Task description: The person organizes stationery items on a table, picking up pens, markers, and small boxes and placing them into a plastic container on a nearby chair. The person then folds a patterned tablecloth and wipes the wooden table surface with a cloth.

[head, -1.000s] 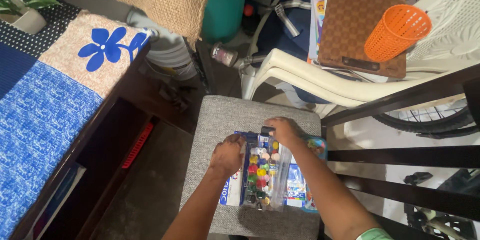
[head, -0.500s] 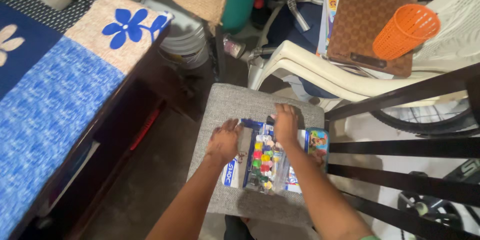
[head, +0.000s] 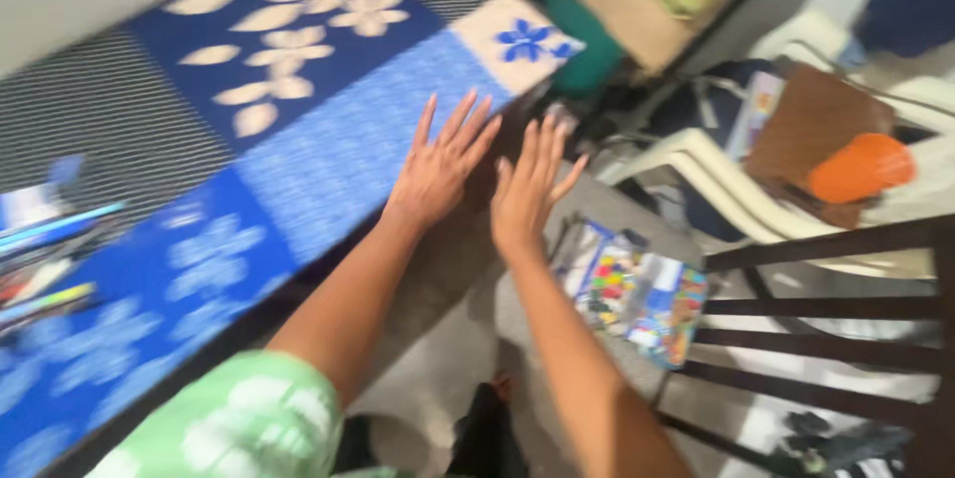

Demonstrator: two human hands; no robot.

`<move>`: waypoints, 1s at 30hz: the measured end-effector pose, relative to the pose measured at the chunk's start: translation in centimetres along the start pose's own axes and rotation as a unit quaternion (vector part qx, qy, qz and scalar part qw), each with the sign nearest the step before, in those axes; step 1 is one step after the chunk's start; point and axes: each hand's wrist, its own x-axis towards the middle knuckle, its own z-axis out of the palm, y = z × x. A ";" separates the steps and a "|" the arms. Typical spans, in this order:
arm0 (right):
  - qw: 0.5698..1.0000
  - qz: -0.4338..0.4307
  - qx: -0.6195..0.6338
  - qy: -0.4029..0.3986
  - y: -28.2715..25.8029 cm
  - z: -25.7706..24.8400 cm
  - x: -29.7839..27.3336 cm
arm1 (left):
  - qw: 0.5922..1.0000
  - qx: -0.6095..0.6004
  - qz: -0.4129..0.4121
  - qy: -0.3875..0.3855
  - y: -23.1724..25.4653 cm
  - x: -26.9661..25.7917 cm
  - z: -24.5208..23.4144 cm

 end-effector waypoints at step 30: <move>0.966 -0.195 0.075 -0.154 -51.3 24.5 -7.8 | 0.894 -0.063 -0.433 -0.097 -44.6 -46.0 -8.3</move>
